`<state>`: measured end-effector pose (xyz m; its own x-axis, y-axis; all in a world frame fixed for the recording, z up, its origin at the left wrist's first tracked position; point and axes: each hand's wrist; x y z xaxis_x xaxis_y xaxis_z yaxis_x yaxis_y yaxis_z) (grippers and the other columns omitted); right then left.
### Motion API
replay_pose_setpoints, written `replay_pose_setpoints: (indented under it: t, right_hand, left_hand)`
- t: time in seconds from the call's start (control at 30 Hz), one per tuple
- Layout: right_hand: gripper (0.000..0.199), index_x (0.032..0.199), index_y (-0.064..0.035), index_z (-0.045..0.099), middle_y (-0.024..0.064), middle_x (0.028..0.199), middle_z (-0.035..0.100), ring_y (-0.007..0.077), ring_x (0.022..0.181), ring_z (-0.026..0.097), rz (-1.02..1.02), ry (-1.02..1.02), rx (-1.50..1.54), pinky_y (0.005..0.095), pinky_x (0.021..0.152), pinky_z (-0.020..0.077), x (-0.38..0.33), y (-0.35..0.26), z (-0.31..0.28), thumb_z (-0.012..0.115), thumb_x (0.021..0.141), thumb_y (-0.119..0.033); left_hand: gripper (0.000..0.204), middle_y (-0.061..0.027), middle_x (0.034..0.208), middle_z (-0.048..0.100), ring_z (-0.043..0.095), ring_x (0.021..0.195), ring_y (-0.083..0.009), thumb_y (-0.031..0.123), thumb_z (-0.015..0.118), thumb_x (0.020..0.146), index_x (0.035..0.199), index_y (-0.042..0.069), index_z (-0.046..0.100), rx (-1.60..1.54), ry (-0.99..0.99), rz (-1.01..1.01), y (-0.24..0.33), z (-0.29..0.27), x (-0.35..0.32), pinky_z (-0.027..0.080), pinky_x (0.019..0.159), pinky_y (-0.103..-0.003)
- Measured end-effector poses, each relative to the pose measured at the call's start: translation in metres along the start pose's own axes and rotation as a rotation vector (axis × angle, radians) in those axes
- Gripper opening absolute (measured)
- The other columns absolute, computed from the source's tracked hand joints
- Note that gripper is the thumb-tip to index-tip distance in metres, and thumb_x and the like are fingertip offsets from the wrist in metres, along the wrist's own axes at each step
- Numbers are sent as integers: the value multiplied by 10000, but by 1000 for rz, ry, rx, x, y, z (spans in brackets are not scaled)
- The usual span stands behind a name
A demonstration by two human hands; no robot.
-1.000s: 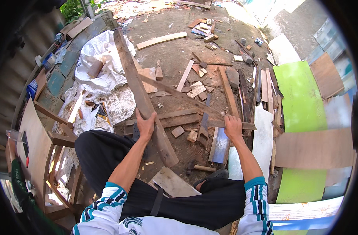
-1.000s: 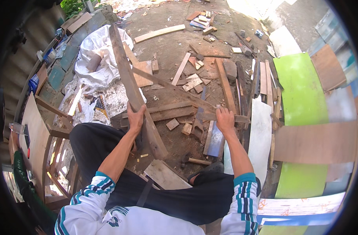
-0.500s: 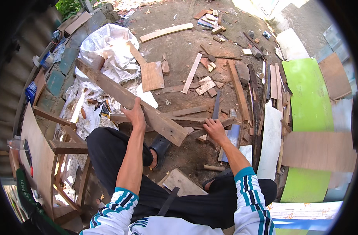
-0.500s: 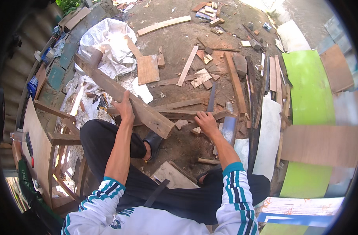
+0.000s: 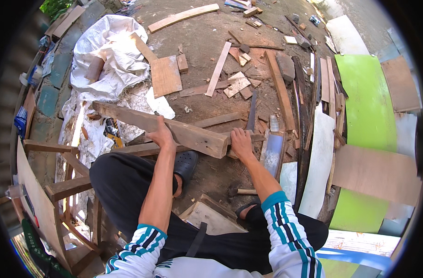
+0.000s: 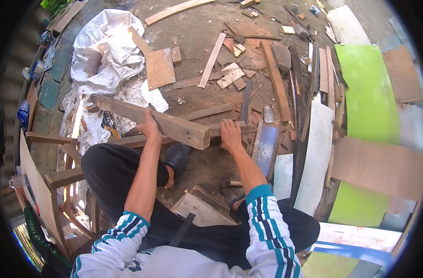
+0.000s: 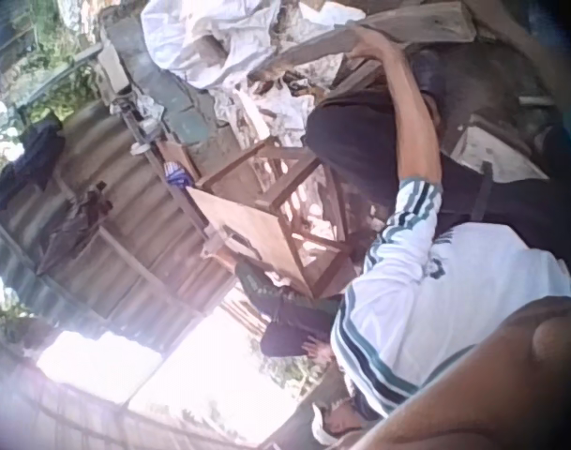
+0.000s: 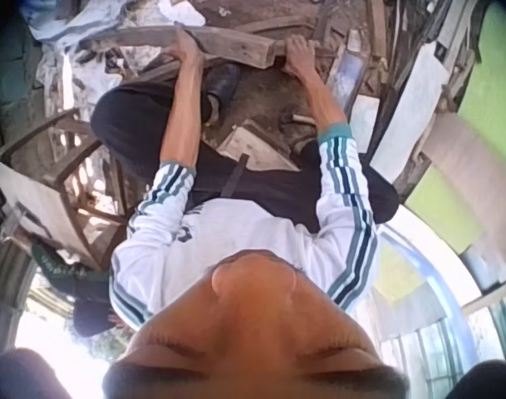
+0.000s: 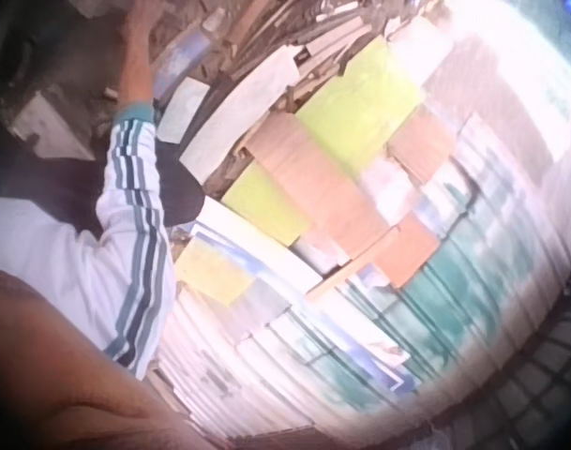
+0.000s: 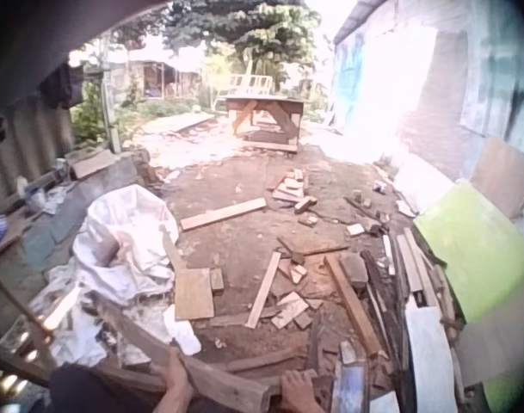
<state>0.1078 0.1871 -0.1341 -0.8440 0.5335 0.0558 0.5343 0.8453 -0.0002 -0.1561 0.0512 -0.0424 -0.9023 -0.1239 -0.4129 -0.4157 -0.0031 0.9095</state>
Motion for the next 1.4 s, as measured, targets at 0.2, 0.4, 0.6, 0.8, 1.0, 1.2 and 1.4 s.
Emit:
replay_pose_setpoints:
  t: [0.2,0.4,0.6,0.8,1.0,1.2,1.4]
  right_hand:
    - [340,1060,-22,586,205,1032,677,417,1030,636,910,-110,509,526,845,491,-82,14,-26,697,864,-277]
    - [450,1108,-4,625,170,967,720,371,867,697,1025,-81,1002,486,765,533,-134,13,-7,689,925,-411]
    - [587,1167,3,660,149,1064,702,271,1026,658,966,-362,1830,441,845,522,-78,-4,-79,662,932,-535]
    - [829,1254,-67,695,179,1238,672,328,1206,587,606,-763,1209,430,1038,421,-86,34,-102,820,682,-653]
    - [721,1266,-52,684,160,1194,707,296,1134,634,455,-918,1096,373,992,459,-129,26,-86,838,737,-517]
    - [645,1241,1,647,203,1140,705,319,1090,652,375,-860,1070,395,945,485,-163,-8,-62,796,823,-467]
    - [636,1252,-4,646,222,1191,691,366,1127,644,438,-847,1096,422,960,485,-196,-42,-22,796,816,-442]
  left_hand:
    - [902,-242,1296,546,590,1138,-327,299,824,746,1370,-131,333,127,56,-19,-9,0,16,483,987,-419]
    - [1053,-268,1397,471,551,1221,-335,324,827,740,1453,-128,198,248,-5,-97,-31,-6,-16,464,1022,-425]
    - [1250,-322,1529,323,415,1384,-370,356,835,749,1510,-155,-15,422,-148,-140,-75,-16,-40,339,1157,-420]
    - [1331,-327,1538,303,382,1409,-381,348,836,733,1508,-158,-120,649,-312,-304,-112,-27,-66,328,1161,-405]
    - [1321,-364,1547,269,347,1436,-413,386,838,699,1515,-174,-37,832,-373,-262,-122,-45,-101,304,1181,-404]
    - [1264,-385,1507,329,419,1381,-441,409,804,749,1529,-148,-19,954,-502,-85,-138,-47,-99,355,1153,-434]
    - [1230,-408,1475,343,402,1380,-465,400,796,766,1519,-150,-6,1100,-662,11,-151,-44,-97,406,1110,-454]
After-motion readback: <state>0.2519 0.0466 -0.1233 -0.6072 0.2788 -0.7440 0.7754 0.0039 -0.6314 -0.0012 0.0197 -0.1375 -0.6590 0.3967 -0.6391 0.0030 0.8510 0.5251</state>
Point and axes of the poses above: each hand's wrist, its own x-axis towards the middle knuckle, its own z-axis out of the palm, y = z × x
